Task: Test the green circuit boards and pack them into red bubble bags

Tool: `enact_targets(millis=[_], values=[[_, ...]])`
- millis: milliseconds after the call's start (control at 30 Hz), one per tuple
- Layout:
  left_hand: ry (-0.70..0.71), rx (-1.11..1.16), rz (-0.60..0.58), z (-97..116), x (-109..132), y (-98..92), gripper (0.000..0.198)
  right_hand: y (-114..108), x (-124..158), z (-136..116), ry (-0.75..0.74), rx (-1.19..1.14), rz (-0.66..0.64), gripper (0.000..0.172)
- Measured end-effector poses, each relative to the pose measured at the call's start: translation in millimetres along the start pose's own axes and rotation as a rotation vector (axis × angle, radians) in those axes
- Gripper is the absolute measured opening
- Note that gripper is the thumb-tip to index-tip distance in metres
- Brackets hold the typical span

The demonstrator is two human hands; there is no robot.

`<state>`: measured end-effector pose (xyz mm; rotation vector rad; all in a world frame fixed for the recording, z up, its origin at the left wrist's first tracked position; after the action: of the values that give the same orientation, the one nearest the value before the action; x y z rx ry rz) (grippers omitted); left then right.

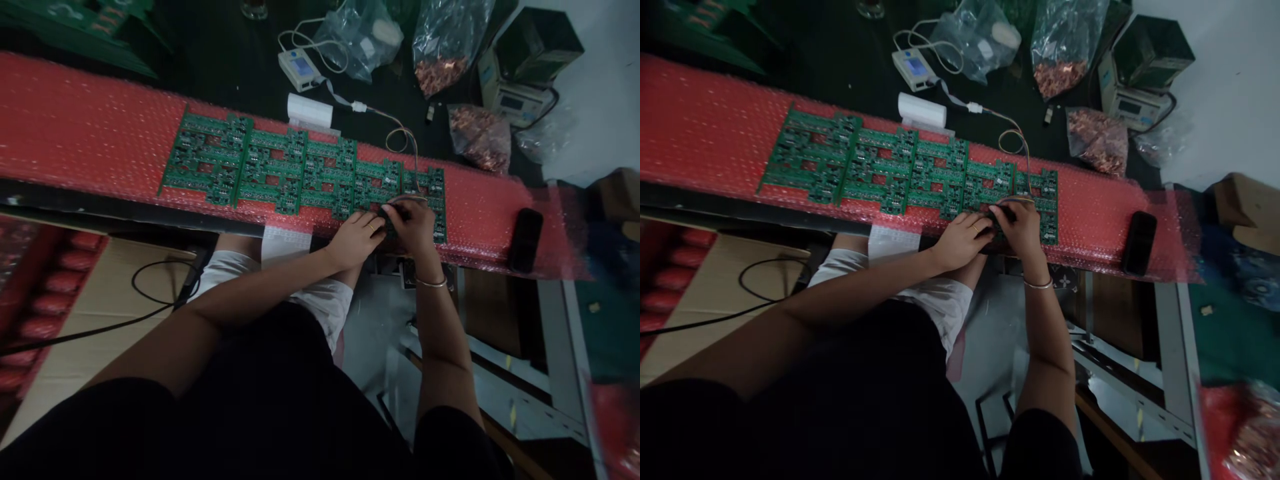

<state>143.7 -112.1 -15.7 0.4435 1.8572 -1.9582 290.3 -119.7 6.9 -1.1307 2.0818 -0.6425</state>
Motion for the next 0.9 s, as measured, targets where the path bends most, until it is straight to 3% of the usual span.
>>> enact_targets(millis=[167, 333, 433, 533, 667, 767, 900], values=[[-0.07, 0.098, 0.102, -2, 31, -37.0, 0.042, -8, -3, -16, 0.017, -0.061, 0.016, 0.025], [-0.365, 0.117, 0.18, -40, 107, -75.6, 0.036, 7, -6, -30, -0.043, -0.069, -0.099, 0.017], [-0.448, 0.056, 0.173, -57, 139, -89.2, 0.035, 17, -9, -35, -0.08, -0.047, -0.141, 0.015], [-0.41, 0.042, 0.09, -63, 140, -92.6, 0.04, 22, -12, -38, -0.109, -0.018, -0.163, 0.015], [-0.302, 0.06, -0.041, -62, 119, -84.9, 0.049, 23, -14, -41, -0.16, -0.007, -0.177, 0.014], [-0.276, 0.062, -0.071, -64, 113, -79.5, 0.049, 23, -15, -42, -0.172, 0.02, -0.188, 0.016], [-0.309, 0.074, -0.069, -71, 122, -81.5, 0.048, 26, -14, -40, -0.173, 0.035, -0.215, 0.018]])
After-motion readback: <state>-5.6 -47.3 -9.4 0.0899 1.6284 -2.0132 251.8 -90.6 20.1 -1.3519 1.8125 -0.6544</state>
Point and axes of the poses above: each hand's wrist, its own x-axis away from the middle knuckle, its own y-axis out of the palm, z = x × y, the point moved 6 cm from there along -x, towards the middle knuckle, and after that the axes turned 14 degrees about y, right-handed, at the moved point
